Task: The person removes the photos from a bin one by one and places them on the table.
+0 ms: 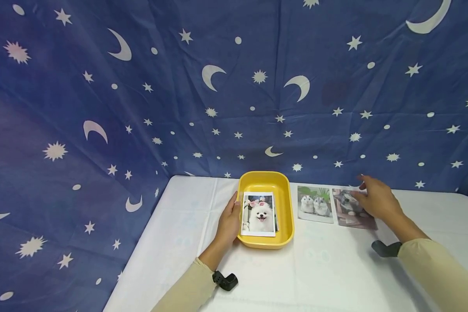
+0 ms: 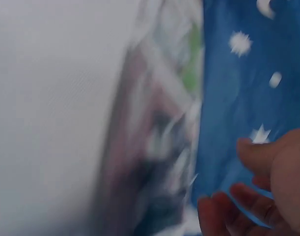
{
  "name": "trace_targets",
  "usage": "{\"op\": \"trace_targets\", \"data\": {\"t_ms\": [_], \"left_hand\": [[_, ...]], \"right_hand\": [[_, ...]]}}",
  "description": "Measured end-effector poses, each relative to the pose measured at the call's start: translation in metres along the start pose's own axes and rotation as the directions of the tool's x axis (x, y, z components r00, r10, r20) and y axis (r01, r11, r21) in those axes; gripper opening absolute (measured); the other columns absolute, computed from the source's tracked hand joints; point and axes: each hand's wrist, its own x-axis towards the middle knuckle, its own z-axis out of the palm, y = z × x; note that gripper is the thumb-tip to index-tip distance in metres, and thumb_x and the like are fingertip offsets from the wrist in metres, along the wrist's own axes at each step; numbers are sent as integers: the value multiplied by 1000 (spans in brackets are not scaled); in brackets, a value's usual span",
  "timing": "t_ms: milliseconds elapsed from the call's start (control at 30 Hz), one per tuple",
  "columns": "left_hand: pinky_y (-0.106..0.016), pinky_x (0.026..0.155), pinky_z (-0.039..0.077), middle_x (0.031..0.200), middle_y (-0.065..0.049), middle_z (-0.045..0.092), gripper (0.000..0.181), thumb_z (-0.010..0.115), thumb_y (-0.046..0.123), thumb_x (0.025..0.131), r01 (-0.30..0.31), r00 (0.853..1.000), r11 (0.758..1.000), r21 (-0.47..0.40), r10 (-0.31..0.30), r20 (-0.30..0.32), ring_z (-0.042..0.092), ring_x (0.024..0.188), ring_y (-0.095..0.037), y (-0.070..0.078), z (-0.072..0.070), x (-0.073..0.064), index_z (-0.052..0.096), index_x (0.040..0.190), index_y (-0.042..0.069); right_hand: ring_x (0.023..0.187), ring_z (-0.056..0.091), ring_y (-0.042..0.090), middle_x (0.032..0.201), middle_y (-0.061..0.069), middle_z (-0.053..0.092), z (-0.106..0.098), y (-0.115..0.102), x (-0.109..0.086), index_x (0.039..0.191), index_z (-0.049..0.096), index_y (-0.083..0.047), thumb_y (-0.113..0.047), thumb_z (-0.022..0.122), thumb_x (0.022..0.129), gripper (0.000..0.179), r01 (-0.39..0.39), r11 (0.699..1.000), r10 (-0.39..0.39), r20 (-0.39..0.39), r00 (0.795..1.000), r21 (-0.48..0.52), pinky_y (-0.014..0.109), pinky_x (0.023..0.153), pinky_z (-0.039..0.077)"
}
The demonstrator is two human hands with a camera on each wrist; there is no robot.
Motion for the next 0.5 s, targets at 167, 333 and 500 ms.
{"op": "trace_targets", "data": {"t_ms": [167,333,500], "left_hand": [[-55,126,23,162,-1,42,50,40,39,110,1,1000,1000,6,-1,-1,31,153,-32,0,-1,0,37,159,32],[-54,127,23,162,-1,42,50,40,39,111,-10,1000,1000,-2,10,3,31,153,-32,0,-1,0,37,160,30],[-54,127,22,162,-1,41,50,40,39,110,-7,1000,1000,-12,8,5,31,153,-32,0,0,0,37,160,30]], "right_hand": [[94,69,36,125,25,62,-6,-54,16,151,42,-1,-49,66,98,75,101,974,-121,88,989,203,42,69,61],[97,67,31,125,13,61,-4,-109,35,150,49,-15,-54,68,94,71,115,914,-207,205,957,388,37,76,64],[96,66,29,122,9,63,10,-152,54,140,59,-17,-48,74,92,60,139,867,-287,250,925,479,41,82,63]]}}
